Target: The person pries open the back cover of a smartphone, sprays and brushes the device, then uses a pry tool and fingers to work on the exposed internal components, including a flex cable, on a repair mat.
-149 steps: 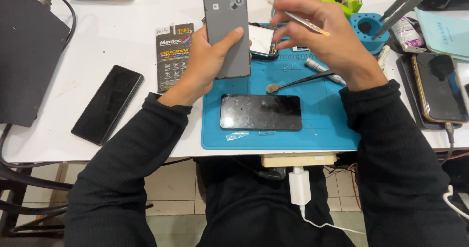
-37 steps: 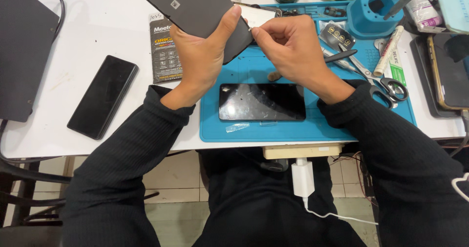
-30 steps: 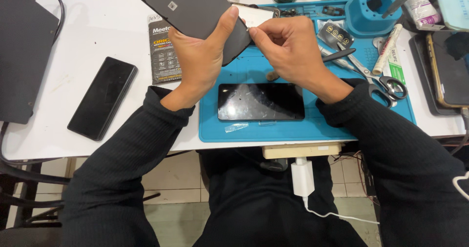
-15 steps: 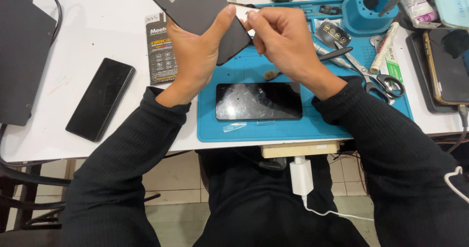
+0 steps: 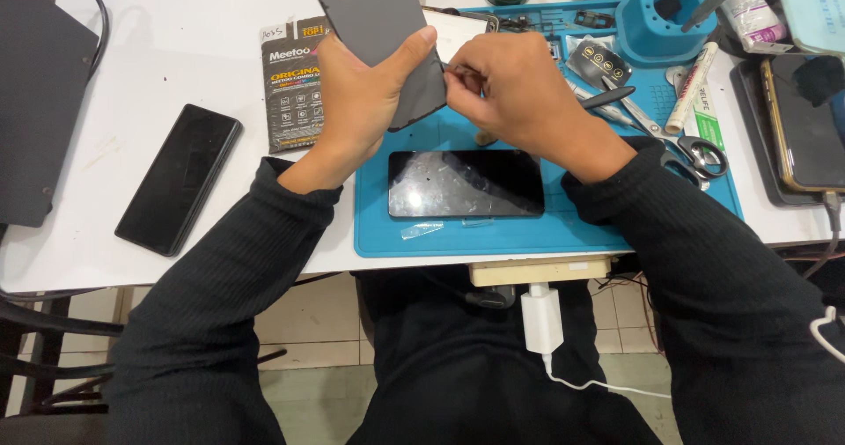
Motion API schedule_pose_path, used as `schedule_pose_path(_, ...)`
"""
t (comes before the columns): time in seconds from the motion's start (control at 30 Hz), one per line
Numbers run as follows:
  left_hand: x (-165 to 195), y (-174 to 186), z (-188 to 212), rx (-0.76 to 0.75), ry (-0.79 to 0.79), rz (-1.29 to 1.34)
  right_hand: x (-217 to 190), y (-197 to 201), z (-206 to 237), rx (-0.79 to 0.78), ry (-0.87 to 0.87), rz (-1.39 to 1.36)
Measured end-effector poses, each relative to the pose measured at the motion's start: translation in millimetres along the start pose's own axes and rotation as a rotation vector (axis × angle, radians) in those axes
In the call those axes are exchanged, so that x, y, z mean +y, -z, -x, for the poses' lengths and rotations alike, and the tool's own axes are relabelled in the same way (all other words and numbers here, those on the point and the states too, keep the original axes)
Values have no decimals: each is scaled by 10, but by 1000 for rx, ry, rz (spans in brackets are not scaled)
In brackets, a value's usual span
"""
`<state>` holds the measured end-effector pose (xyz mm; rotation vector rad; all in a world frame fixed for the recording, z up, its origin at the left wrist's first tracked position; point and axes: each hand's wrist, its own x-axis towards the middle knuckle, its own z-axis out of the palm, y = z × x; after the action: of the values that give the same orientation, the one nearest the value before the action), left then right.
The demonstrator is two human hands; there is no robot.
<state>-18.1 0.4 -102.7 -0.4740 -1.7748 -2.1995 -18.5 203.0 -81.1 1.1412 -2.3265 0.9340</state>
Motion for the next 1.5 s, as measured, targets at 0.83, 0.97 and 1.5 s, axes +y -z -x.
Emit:
schedule_pose_path(0.83,89,41,-9,-79,47,-37,45,-58,-38,-97,-391,-522)
schedule_pose_path(0.97,135,5,8,-75,14,-48,24,-117,-54,-51,-493,-616)
schedule_pose_path(1.5,90,3,60,-44,-84,-23,72,-101,-23,-23,-523,-955)
